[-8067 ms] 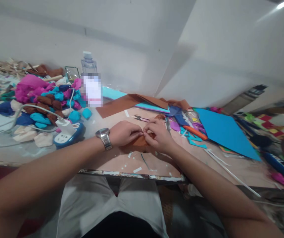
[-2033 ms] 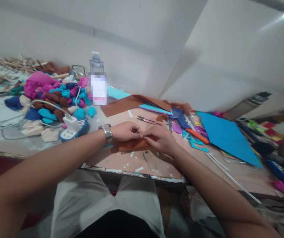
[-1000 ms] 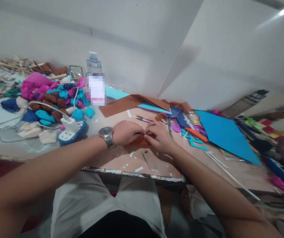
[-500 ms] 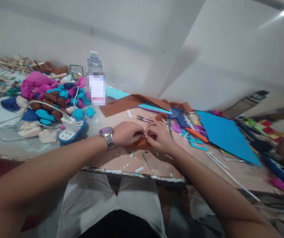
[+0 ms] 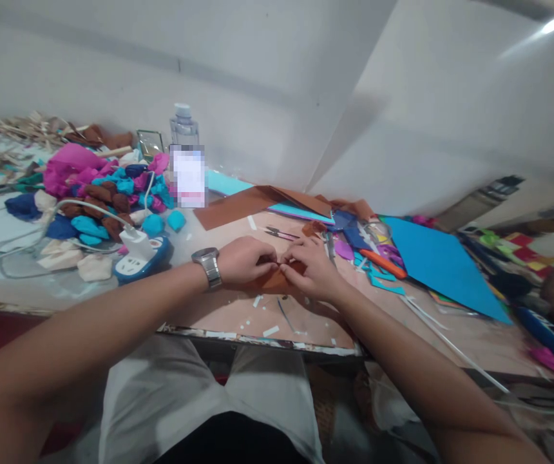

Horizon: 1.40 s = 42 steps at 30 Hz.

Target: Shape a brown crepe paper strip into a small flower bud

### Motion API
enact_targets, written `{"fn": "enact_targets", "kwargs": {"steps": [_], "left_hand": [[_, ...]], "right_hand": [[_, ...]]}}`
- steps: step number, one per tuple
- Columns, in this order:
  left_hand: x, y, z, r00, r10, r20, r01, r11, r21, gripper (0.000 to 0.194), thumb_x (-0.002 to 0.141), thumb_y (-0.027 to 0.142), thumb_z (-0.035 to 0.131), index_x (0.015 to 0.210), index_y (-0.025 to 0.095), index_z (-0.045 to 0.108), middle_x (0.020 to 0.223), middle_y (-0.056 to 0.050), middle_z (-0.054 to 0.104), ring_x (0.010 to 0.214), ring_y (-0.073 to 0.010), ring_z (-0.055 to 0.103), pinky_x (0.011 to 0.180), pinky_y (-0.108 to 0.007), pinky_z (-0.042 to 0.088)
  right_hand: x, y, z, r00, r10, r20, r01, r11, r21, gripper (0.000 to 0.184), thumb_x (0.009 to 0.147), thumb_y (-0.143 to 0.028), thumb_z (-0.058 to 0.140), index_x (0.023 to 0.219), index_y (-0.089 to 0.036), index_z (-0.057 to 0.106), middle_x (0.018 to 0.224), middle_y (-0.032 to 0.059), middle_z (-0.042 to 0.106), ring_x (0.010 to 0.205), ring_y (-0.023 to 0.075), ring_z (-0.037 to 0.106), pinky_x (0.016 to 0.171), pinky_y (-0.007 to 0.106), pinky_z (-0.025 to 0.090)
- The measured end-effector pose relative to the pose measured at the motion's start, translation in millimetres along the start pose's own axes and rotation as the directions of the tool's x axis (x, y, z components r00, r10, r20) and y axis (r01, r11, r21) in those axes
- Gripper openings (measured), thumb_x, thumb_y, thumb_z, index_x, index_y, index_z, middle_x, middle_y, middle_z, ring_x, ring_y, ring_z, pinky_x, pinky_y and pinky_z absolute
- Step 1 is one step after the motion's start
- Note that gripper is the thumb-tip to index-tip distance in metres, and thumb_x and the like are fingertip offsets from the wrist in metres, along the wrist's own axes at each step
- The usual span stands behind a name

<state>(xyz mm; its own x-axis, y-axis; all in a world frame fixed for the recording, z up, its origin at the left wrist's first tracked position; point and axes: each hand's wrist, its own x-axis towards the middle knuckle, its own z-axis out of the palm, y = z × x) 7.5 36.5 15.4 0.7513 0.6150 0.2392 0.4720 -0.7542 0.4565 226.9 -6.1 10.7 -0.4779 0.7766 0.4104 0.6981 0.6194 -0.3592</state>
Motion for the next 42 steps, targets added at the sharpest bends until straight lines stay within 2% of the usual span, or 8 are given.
{"fn": "enact_targets", "kwargs": {"steps": [5,10,15,24,27,30,35,42], "left_hand": [[1,-1,-1.9,0.998,-0.039,0.045,0.042,0.997,-0.071,0.028,0.096,0.036,0.058,0.089,0.018,0.078,0.077,-0.004,0.075,0.066,-0.0142,0.058,0.064,-0.027,0.034],[2,-3,-6.7,0.992,-0.077,0.096,0.087,0.991,-0.101,0.037,0.097,0.041,0.056,0.075,0.017,0.073,0.065,-0.001,0.067,0.058,-0.0125,0.050,0.059,-0.028,0.029],[3,-6,-11.2,0.991,-0.089,0.102,0.102,0.986,-0.129,0.039,0.095,0.043,0.056,0.069,0.016,0.068,0.061,0.000,0.063,0.056,-0.0122,0.047,0.058,-0.029,0.027],[1,-16,-5.6,0.978,-0.088,0.188,0.141,0.946,-0.291,0.048,0.094,0.055,0.056,0.066,0.016,0.062,0.055,0.003,0.051,0.053,-0.0109,0.039,0.054,-0.028,0.025],[2,-14,-9.0,0.976,-0.131,0.176,0.178,0.942,-0.284,0.047,0.093,0.053,0.057,0.066,0.016,0.064,0.056,0.002,0.056,0.052,-0.0107,0.043,0.053,-0.027,0.028],[3,-16,-11.4,0.962,-0.226,0.155,0.261,0.926,-0.271,0.048,0.094,0.053,0.057,0.064,0.015,0.065,0.054,-0.001,0.060,0.050,-0.0116,0.051,0.052,-0.026,0.032],[5,-25,-9.4,0.892,-0.430,0.140,0.450,0.808,-0.381,0.042,0.093,0.050,0.058,0.073,0.015,0.069,0.064,-0.005,0.071,0.049,-0.0142,0.063,0.048,-0.023,0.043],[7,-26,-12.2,0.869,-0.492,-0.059,0.436,0.815,-0.381,0.037,0.093,0.042,0.055,0.072,0.016,0.069,0.065,-0.006,0.070,0.054,-0.0141,0.063,0.050,-0.022,0.041]], "right_hand": [[0,3,0,1.000,-0.005,0.003,0.005,1.000,-0.013,0.009,0.090,-0.025,0.060,0.082,-0.022,0.064,0.087,0.0028,0.071,0.100,0.0243,0.061,0.102,0.048,0.030],[-1,7,-1,1.000,-0.009,-0.006,0.009,1.000,-0.015,0.010,0.089,-0.025,0.061,0.079,-0.022,0.062,0.085,0.0030,0.071,0.099,0.0249,0.061,0.102,0.048,0.031],[0,8,-2,1.000,0.005,0.004,-0.005,1.000,-0.012,0.011,0.089,-0.026,0.059,0.080,-0.022,0.062,0.085,0.0033,0.071,0.094,0.0241,0.061,0.101,0.047,0.033],[0,11,-2,1.000,0.004,-0.001,-0.004,1.000,-0.001,0.009,0.089,-0.025,0.056,0.082,-0.022,0.060,0.082,0.0022,0.070,0.085,0.0212,0.061,0.100,0.045,0.034],[1,12,-3,1.000,0.011,-0.017,-0.011,1.000,-0.008,0.007,0.085,-0.023,0.056,0.079,-0.022,0.058,0.077,0.0008,0.068,0.082,0.0205,0.060,0.098,0.044,0.034],[1,13,-3,0.999,0.022,-0.046,-0.023,0.999,-0.026,0.006,0.083,-0.021,0.056,0.077,-0.022,0.059,0.078,0.0013,0.068,0.082,0.0211,0.060,0.096,0.044,0.035],[2,16,-3,0.993,0.067,-0.100,-0.073,0.996,-0.054,0.009,0.084,-0.022,0.056,0.076,-0.023,0.058,0.077,0.0016,0.069,0.083,0.0226,0.061,0.097,0.046,0.035],[2,16,-3,0.990,0.074,-0.116,-0.079,0.996,-0.041,0.009,0.084,-0.022,0.057,0.075,-0.023,0.058,0.078,0.0020,0.069,0.084,0.0231,0.061,0.098,0.046,0.035]]}}
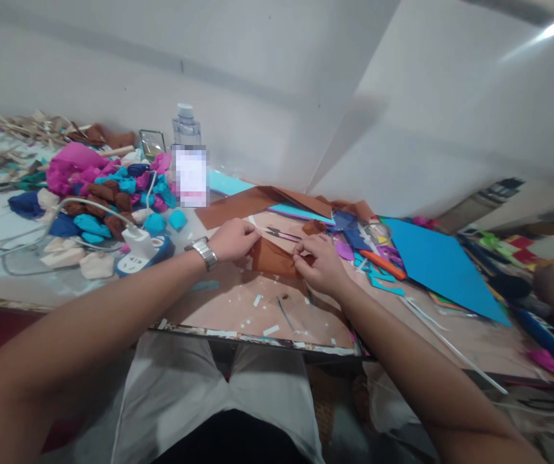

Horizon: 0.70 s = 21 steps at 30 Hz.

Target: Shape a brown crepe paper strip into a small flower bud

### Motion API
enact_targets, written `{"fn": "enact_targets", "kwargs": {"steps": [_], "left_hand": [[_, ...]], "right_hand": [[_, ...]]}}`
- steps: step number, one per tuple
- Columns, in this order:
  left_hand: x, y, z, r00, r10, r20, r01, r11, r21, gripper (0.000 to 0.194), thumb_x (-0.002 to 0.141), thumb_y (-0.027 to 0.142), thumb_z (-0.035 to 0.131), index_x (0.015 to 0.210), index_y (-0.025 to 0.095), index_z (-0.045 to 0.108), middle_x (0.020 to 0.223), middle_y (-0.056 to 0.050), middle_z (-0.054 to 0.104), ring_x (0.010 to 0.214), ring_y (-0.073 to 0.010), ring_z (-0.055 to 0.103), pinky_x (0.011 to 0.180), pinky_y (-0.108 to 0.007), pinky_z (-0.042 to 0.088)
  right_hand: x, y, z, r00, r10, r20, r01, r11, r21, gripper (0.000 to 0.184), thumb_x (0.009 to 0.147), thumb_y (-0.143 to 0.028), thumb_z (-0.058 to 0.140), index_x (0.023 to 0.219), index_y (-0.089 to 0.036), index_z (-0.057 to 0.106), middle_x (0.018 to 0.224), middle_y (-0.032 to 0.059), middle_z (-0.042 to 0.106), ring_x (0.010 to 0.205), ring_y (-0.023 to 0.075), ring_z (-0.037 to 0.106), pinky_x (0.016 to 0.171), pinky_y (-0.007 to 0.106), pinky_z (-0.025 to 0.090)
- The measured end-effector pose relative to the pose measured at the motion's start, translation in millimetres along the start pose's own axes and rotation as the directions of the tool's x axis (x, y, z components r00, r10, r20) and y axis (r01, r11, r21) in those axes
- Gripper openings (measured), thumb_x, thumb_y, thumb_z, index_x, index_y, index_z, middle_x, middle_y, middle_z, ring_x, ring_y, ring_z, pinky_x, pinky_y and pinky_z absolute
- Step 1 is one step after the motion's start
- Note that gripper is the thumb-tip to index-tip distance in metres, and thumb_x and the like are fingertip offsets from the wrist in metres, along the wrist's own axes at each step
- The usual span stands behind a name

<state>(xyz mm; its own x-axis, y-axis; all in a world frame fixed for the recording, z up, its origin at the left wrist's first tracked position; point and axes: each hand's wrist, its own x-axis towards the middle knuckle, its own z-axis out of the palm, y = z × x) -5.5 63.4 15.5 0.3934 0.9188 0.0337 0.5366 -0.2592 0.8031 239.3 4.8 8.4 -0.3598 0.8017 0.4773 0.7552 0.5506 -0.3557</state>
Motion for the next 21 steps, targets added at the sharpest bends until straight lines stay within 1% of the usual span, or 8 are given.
{"fn": "enact_targets", "kwargs": {"steps": [3,6,9,11,13,15,18,21], "left_hand": [[-2,3,0.9,1.000,0.001,0.000,-0.001,0.999,-0.032,0.036,0.095,0.045,0.053,0.083,0.017,0.074,0.069,-0.005,0.071,0.053,-0.0135,0.062,0.050,-0.023,0.042],[-7,6,3.5,0.994,0.053,0.092,-0.048,0.997,-0.061,0.040,0.094,0.053,0.055,0.088,0.018,0.074,0.068,-0.003,0.069,0.051,-0.0127,0.059,0.051,-0.023,0.041],[-12,7,6.4,0.945,0.237,0.224,-0.228,0.971,-0.067,0.043,0.090,0.057,0.061,0.082,0.017,0.072,0.070,-0.002,0.067,0.058,-0.0120,0.055,0.055,-0.023,0.038],[-13,6,7.8,0.905,0.302,0.299,-0.305,0.952,-0.040,0.044,0.089,0.056,0.062,0.073,0.016,0.069,0.064,0.000,0.061,0.057,-0.0113,0.048,0.055,-0.024,0.033],[-13,4,8.5,0.882,0.311,0.353,-0.328,0.945,-0.012,0.044,0.090,0.053,0.061,0.067,0.016,0.065,0.057,0.002,0.054,0.055,-0.0108,0.041,0.054,-0.026,0.028],[-12,3,8.8,0.877,0.310,0.368,-0.331,0.943,-0.004,0.044,0.091,0.052,0.059,0.067,0.016,0.065,0.056,0.003,0.051,0.055,-0.0111,0.039,0.054,-0.027,0.027],[-11,2,9.1,0.879,0.303,0.369,-0.324,0.946,-0.006,0.043,0.091,0.053,0.059,0.071,0.016,0.068,0.059,0.002,0.055,0.057,-0.0117,0.043,0.055,-0.027,0.028],[-12,2,10.1,0.872,0.290,0.395,-0.310,0.951,-0.013,0.042,0.091,0.053,0.059,0.071,0.016,0.068,0.060,0.001,0.058,0.056,-0.0119,0.045,0.056,-0.026,0.029]], "right_hand": [[0,-1,-1,1.000,-0.011,0.014,0.011,1.000,0.009,0.008,0.082,-0.022,0.057,0.074,-0.023,0.057,0.076,0.0012,0.068,0.081,0.0221,0.060,0.098,0.045,0.035],[0,-3,0,0.998,-0.035,0.043,0.034,0.999,0.032,0.008,0.084,-0.022,0.056,0.076,-0.023,0.058,0.077,0.0006,0.069,0.081,0.0213,0.061,0.097,0.045,0.034],[-2,-4,2,0.995,-0.062,0.075,0.058,0.997,0.056,0.008,0.087,-0.024,0.057,0.080,-0.022,0.061,0.081,0.0005,0.071,0.085,0.0211,0.063,0.099,0.045,0.033],[-2,-4,3,0.993,-0.075,0.094,0.069,0.996,0.059,0.009,0.089,-0.025,0.057,0.082,-0.022,0.063,0.084,0.0008,0.072,0.088,0.0213,0.063,0.100,0.045,0.032],[-3,-5,4,0.991,-0.081,0.105,0.075,0.996,0.055,0.009,0.090,-0.026,0.058,0.084,-0.022,0.064,0.087,0.0016,0.073,0.090,0.0217,0.064,0.101,0.045,0.032],[-4,-6,5,0.991,-0.083,0.106,0.078,0.995,0.055,0.009,0.090,-0.026,0.059,0.085,-0.022,0.066,0.089,0.0023,0.075,0.092,0.0225,0.065,0.101,0.046,0.033],[-4,-7,5,0.990,-0.089,0.109,0.083,0.994,0.066,0.008,0.091,-0.029,0.063,0.088,-0.023,0.068,0.091,0.0022,0.076,0.094,0.0233,0.065,0.103,0.047,0.032],[-4,-8,5,0.988,-0.109,0.111,0.100,0.992,0.083,0.007,0.091,-0.028,0.065,0.087,-0.024,0.069,0.089,0.0010,0.076,0.091,0.0220,0.066,0.106,0.047,0.032]]}}
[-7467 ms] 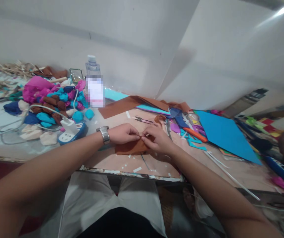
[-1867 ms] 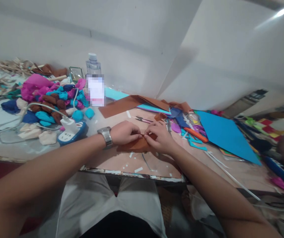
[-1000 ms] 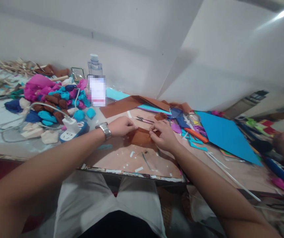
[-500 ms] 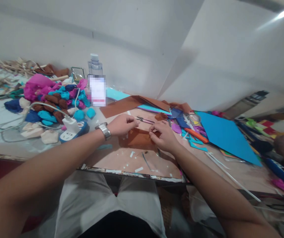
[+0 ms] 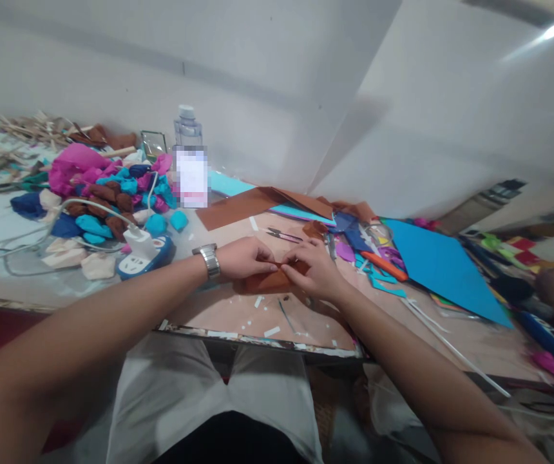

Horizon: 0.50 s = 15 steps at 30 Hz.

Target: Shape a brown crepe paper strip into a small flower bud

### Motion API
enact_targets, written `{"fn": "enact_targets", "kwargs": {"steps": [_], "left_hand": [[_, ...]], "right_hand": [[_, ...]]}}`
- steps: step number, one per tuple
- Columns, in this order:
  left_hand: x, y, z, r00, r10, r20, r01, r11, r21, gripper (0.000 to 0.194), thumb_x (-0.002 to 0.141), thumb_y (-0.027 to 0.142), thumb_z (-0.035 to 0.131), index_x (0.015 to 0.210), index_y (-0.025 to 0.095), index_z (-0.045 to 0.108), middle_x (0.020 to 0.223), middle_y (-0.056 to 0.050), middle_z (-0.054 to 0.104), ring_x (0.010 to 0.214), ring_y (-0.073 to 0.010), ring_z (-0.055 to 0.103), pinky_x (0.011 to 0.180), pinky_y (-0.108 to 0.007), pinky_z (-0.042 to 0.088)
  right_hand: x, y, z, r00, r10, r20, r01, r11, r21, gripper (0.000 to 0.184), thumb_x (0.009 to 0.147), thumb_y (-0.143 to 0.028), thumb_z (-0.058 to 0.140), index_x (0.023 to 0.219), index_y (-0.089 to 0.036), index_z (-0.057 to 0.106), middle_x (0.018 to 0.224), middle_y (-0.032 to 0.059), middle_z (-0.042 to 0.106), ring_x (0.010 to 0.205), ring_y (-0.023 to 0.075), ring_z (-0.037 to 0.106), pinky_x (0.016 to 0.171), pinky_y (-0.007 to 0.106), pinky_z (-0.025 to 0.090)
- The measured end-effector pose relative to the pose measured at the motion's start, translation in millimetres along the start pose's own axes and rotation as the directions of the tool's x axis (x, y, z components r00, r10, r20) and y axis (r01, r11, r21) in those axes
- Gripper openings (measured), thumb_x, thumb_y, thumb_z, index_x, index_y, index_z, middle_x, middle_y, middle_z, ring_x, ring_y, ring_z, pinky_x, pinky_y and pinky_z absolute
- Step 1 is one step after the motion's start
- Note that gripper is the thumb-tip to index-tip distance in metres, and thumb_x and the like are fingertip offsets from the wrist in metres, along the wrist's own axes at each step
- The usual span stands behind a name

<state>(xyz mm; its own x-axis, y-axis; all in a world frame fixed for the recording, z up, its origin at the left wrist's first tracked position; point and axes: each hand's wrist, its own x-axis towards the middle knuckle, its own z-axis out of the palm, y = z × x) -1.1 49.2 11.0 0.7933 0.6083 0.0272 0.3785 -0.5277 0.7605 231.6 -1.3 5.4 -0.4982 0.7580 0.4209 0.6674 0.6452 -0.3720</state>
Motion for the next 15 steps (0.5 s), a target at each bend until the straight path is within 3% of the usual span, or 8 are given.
{"fn": "enact_targets", "kwargs": {"steps": [7,15], "left_hand": [[-1.2,1.5,1.9,0.989,-0.106,0.108,0.103,0.994,0.034,0.040,0.090,0.051,0.059,0.069,0.018,0.066,0.052,0.001,0.057,0.048,-0.0125,0.045,0.050,-0.027,0.029],[-1.8,2.5,6.2,0.991,-0.103,0.083,0.104,0.995,-0.006,0.035,0.089,0.046,0.061,0.070,0.018,0.067,0.056,0.000,0.059,0.049,-0.0125,0.048,0.050,-0.027,0.030]], "right_hand": [[0.7,-2.7,0.6,0.999,-0.018,0.047,0.018,1.000,0.013,0.008,0.091,-0.026,0.064,0.087,-0.024,0.070,0.088,0.0018,0.078,0.088,0.0218,0.068,0.105,0.049,0.035],[-0.3,-7.2,0.0,0.998,-0.031,0.048,0.029,0.999,0.034,0.005,0.091,-0.027,0.066,0.088,-0.024,0.070,0.088,0.0014,0.077,0.091,0.0219,0.067,0.105,0.049,0.035]]}}
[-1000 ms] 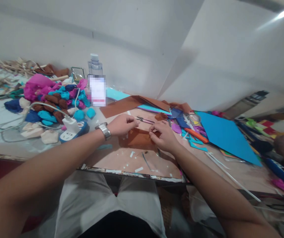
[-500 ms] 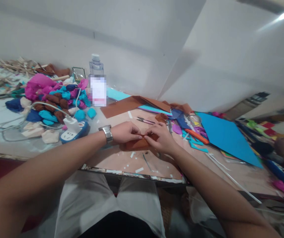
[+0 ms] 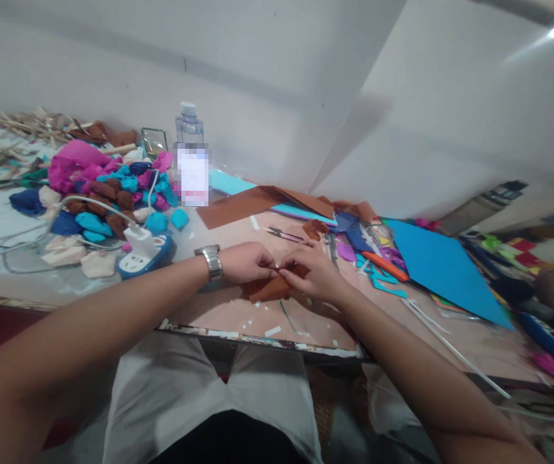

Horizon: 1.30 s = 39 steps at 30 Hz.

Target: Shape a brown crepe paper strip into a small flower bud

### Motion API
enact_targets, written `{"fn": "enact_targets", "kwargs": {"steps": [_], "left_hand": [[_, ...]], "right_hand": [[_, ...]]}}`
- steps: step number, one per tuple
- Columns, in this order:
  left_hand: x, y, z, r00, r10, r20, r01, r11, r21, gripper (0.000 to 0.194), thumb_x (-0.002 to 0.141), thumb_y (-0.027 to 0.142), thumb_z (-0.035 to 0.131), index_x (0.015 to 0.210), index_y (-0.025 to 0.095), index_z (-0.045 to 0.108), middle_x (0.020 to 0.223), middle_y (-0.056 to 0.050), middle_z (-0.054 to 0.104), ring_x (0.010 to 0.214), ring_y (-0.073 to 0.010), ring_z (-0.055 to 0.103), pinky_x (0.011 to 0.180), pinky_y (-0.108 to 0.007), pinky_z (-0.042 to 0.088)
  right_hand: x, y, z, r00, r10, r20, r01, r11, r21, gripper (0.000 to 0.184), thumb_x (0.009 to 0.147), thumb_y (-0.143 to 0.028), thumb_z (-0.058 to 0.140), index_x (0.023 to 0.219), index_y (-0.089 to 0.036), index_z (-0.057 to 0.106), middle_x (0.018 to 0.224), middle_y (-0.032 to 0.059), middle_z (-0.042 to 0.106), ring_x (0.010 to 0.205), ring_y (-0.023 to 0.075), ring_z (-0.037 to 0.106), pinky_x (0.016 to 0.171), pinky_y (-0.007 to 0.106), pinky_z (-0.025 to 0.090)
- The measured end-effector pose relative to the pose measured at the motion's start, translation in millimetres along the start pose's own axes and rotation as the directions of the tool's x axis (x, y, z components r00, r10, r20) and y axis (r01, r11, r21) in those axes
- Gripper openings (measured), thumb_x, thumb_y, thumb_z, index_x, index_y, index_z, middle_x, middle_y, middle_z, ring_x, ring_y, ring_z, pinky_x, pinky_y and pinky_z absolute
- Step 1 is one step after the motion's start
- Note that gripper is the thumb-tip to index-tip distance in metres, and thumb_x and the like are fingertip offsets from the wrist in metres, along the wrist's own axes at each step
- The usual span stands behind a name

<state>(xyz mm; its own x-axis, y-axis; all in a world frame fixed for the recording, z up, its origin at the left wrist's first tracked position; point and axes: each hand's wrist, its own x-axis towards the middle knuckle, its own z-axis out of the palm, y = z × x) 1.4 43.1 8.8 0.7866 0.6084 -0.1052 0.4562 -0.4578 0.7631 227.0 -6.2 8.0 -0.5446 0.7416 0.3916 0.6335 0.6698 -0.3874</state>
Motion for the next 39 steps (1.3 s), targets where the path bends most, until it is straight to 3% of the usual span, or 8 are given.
{"fn": "enact_targets", "kwargs": {"steps": [4,10,15,21,25,30,35,39], "left_hand": [[-0.2,-0.4,1.2,1.000,0.019,-0.003,-0.019,0.999,-0.028,0.037,0.088,0.049,0.061,0.069,0.017,0.067,0.056,0.001,0.059,0.049,-0.0121,0.046,0.051,-0.026,0.030],[-0.2,0.1,-1.5,0.998,-0.052,0.040,0.057,0.991,-0.120,0.032,0.086,0.043,0.062,0.068,0.016,0.064,0.054,0.001,0.058,0.047,-0.0113,0.046,0.050,-0.026,0.031],[-2.7,2.7,-1.5,0.996,-0.043,0.076,0.057,0.980,-0.190,0.025,0.087,0.036,0.058,0.084,0.016,0.073,0.058,0.001,0.060,0.048,-0.0110,0.046,0.048,-0.025,0.029],[-0.6,2.1,1.4,0.995,-0.021,0.093,0.062,0.882,-0.467,0.023,0.085,0.031,0.060,0.088,0.015,0.076,0.069,-0.002,0.065,0.056,-0.0107,0.049,0.053,-0.023,0.036],[3.9,-0.5,0.2,0.998,-0.031,0.050,0.051,0.880,-0.473,0.016,0.083,0.025,0.063,0.083,0.015,0.075,0.068,0.001,0.062,0.059,-0.0097,0.046,0.056,-0.022,0.036],[0.5,0.2,-0.5,0.998,-0.030,0.059,0.053,0.884,-0.464,0.027,0.089,0.039,0.066,0.084,0.015,0.076,0.069,0.000,0.064,0.061,-0.0104,0.048,0.059,-0.023,0.039],[-1.2,-0.7,-2.4,1.000,-0.002,-0.001,0.001,0.903,-0.430,0.033,0.088,0.045,0.070,0.078,0.015,0.074,0.063,0.003,0.058,0.057,-0.0088,0.041,0.057,-0.023,0.035],[1.1,-3.5,-3.5,0.999,-0.019,0.050,0.037,0.925,-0.379,0.041,0.091,0.054,0.064,0.082,0.015,0.074,0.063,0.002,0.058,0.055,-0.0090,0.041,0.053,-0.024,0.030]], "right_hand": [[0.3,-1.3,0.9,1.000,-0.005,-0.005,0.005,1.000,0.007,0.006,0.092,-0.027,0.067,0.088,-0.024,0.071,0.087,0.0008,0.077,0.088,0.0209,0.066,0.104,0.048,0.035],[1.2,-2.0,0.8,0.998,-0.046,-0.037,0.046,0.999,0.000,0.006,0.091,-0.024,0.066,0.089,-0.025,0.072,0.087,-0.0005,0.078,0.086,0.0198,0.067,0.108,0.049,0.033],[1.8,-3.6,-1.1,0.998,-0.055,-0.039,0.055,0.998,-0.009,0.011,0.090,-0.020,0.065,0.093,-0.027,0.074,0.090,-0.0004,0.079,0.086,0.0199,0.069,0.108,0.049,0.034],[1.7,-3.4,-3.3,0.991,-0.117,-0.059,0.117,0.993,-0.005,0.018,0.088,-0.014,0.063,0.096,-0.026,0.073,0.094,-0.0001,0.081,0.085,0.0187,0.072,0.105,0.047,0.035],[1.4,-1.1,-2.9,0.985,-0.157,-0.070,0.157,0.988,-0.016,0.020,0.086,-0.011,0.062,0.095,-0.025,0.073,0.088,-0.0012,0.080,0.081,0.0175,0.071,0.103,0.047,0.035],[1.0,1.2,-2.3,0.985,-0.156,-0.069,0.154,0.987,-0.043,0.014,0.089,-0.015,0.064,0.092,-0.025,0.073,0.084,-0.0011,0.079,0.080,0.0176,0.070,0.104,0.047,0.035],[0.3,4.0,-2.1,0.992,-0.109,-0.065,0.104,0.992,-0.076,0.007,0.092,-0.024,0.068,0.096,-0.026,0.074,0.092,0.0002,0.079,0.089,0.0198,0.071,0.105,0.047,0.034],[0.2,3.4,-1.6,0.990,-0.112,-0.083,0.106,0.991,-0.076,0.008,0.090,-0.021,0.070,0.093,-0.026,0.074,0.087,-0.0009,0.079,0.087,0.0191,0.070,0.106,0.048,0.033]]}}
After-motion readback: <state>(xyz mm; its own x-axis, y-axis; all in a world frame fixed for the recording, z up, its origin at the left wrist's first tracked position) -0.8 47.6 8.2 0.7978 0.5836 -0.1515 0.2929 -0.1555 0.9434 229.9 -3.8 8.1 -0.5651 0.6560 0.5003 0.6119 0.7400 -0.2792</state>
